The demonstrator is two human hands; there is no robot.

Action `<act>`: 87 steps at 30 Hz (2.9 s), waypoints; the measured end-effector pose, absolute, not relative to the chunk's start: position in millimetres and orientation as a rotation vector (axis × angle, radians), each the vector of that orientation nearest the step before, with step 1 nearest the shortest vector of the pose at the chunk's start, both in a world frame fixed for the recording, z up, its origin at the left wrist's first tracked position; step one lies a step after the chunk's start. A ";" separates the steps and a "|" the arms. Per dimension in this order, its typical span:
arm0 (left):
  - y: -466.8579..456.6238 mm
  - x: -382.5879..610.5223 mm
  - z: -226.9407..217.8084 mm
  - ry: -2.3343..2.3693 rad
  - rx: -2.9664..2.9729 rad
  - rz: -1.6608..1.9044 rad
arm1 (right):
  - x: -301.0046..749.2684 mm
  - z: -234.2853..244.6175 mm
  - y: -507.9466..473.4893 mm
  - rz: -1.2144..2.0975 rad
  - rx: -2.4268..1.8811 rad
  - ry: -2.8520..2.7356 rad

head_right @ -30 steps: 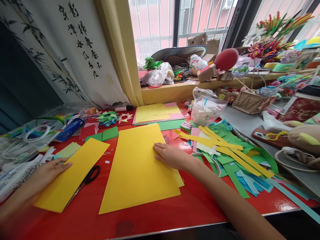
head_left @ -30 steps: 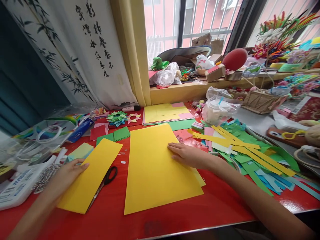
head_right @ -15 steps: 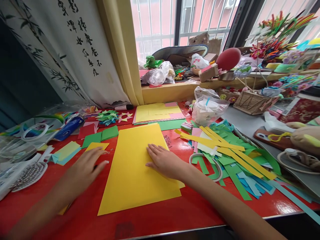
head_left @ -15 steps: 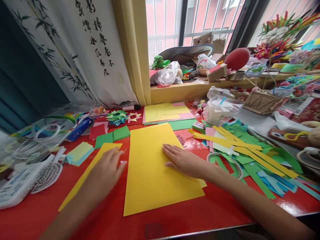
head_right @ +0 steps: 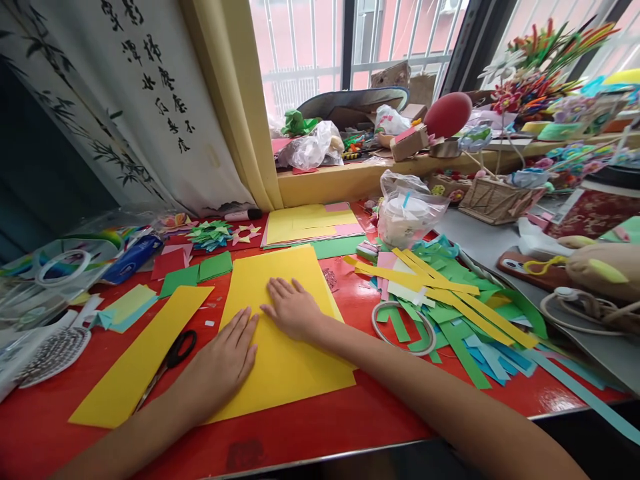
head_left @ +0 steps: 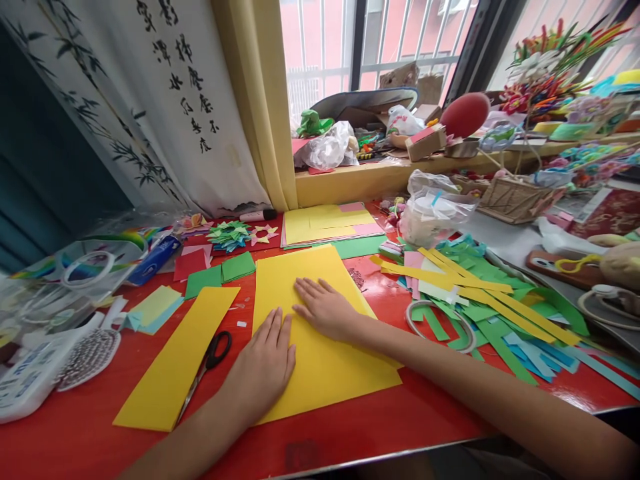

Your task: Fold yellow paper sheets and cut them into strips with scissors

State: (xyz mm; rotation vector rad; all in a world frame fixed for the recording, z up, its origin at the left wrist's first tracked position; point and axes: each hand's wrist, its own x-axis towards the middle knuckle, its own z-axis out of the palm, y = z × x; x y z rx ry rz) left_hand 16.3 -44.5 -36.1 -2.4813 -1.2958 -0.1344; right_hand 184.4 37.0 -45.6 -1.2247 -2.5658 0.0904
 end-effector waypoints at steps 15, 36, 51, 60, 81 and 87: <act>-46.0 15.5 -41.1 -1.319 -2.458 -0.095 | 270.7 -19.6 11.4 0.042 -1.683 -2.501; -44.2 13.0 -43.0 -1.322 -2.484 -0.158 | 260.8 -14.8 37.0 -0.093 -1.619 -2.602; -46.4 7.5 -18.3 -1.107 -2.668 -0.211 | 268.3 -12.1 38.0 -0.090 -1.623 -2.429; -62.4 12.4 7.8 -0.799 -2.959 0.056 | 278.0 -33.1 54.9 0.027 -1.540 -2.523; -63.4 8.7 3.1 -0.810 -2.953 -0.516 | 284.1 -1.1 37.0 0.620 -1.611 -2.057; -58.5 -2.4 -0.2 -1.053 -2.594 -0.855 | 279.3 3.9 32.4 0.839 -1.613 -1.797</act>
